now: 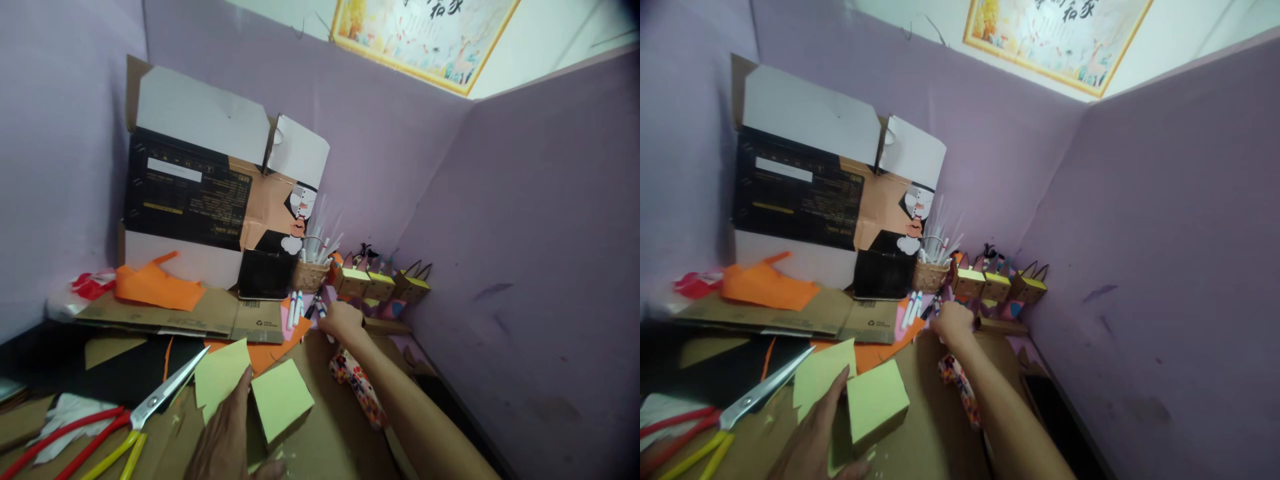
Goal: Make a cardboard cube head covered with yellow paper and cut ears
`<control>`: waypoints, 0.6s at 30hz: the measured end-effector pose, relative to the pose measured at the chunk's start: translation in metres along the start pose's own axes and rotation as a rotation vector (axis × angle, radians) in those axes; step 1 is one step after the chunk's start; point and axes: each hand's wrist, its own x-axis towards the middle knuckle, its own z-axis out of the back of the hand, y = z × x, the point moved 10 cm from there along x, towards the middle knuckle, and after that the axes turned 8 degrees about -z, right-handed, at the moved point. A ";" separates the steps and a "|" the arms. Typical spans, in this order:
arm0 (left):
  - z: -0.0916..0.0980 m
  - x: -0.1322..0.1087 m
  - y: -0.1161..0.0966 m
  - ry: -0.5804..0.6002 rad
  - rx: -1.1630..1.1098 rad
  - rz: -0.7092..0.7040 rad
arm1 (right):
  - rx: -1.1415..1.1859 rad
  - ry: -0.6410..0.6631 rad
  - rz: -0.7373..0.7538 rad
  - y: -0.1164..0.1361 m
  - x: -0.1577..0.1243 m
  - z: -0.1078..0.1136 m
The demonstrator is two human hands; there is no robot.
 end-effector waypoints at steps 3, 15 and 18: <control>0.005 -0.002 -0.006 -0.024 -0.008 -0.015 | 0.046 0.048 0.001 -0.008 -0.006 0.022; 0.060 -0.049 -0.126 -0.105 0.177 -0.779 | 0.339 0.496 0.421 -0.029 -0.228 0.025; 0.053 -0.075 -0.143 -0.075 0.231 -0.943 | 0.308 0.533 0.405 -0.039 -0.253 0.022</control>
